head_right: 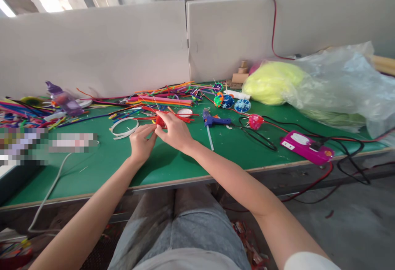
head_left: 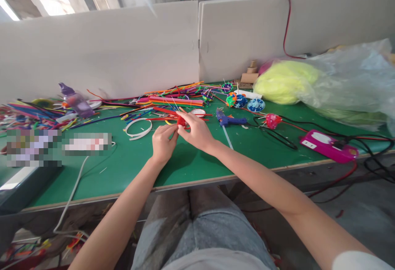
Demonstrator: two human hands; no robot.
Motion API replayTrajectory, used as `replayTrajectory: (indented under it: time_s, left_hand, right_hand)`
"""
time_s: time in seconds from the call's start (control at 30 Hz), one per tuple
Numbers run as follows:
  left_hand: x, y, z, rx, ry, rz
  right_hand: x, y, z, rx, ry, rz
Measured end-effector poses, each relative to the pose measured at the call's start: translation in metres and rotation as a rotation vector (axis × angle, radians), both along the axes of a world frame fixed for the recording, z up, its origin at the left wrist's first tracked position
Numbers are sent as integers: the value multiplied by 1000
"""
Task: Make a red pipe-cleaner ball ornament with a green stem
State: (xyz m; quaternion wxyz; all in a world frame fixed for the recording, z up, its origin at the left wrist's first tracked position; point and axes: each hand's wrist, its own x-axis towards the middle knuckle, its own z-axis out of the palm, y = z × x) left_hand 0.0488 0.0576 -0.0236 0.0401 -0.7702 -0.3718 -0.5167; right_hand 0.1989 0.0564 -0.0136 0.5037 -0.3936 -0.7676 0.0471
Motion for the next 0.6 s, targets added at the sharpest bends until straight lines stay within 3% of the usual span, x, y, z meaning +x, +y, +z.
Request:
replayTrajectory:
  time_s: [0.3,0.6]
  left_hand:
    - [1,1,0,22,3,2]
    - [1,1,3,-95,-106,-17]
  right_hand:
    - [-2,2,-3,-24,9,18]
    - [4,0,2,-46,8,11]
